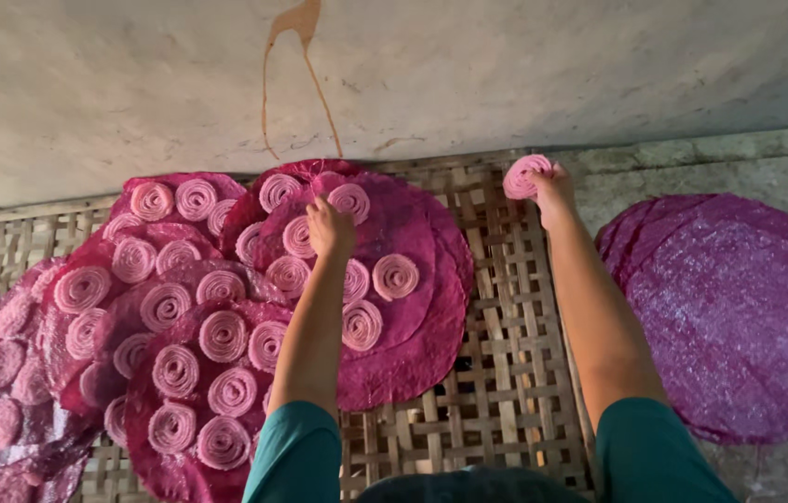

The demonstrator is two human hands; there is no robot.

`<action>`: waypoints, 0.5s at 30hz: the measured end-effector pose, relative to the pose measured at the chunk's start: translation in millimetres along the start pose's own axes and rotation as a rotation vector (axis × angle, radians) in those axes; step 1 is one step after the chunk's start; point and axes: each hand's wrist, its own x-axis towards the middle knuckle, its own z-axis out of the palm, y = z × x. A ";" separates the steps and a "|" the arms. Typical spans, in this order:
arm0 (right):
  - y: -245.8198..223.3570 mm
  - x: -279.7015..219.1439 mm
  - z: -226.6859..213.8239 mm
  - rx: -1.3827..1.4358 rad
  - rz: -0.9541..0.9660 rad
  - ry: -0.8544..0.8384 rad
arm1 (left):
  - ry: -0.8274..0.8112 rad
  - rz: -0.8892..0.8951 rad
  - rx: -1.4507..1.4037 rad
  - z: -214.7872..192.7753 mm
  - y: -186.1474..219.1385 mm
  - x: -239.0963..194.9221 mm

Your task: The person uses a wooden tool to shape pink paste into rose-like rolls on a circular mat, then cleans the tool in a basin of water. The person arranges the finished rolls on a woven rack.

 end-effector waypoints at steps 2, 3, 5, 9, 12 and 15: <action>-3.5 8.1 1.3 -0.255 -0.093 -0.011 | -0.003 -0.151 0.027 6.6 -2.9 6.3; -0.8 11.8 2.7 -0.466 -0.194 -0.003 | 0.014 -0.138 0.034 9.8 -7.0 5.9; 1.9 26.6 6.1 -0.819 -0.475 0.075 | 0.045 -0.110 0.056 13.7 -10.3 15.6; 18.4 43.7 -3.8 -1.196 -0.858 0.217 | 0.144 0.081 0.025 4.4 -4.8 16.2; 27.2 29.4 -1.9 -1.274 -0.982 0.349 | 0.021 -0.015 -0.282 -13.5 26.0 -0.7; 50.0 -7.2 29.3 -0.645 -0.139 -0.108 | -0.061 0.109 -0.537 -19.2 90.2 -32.4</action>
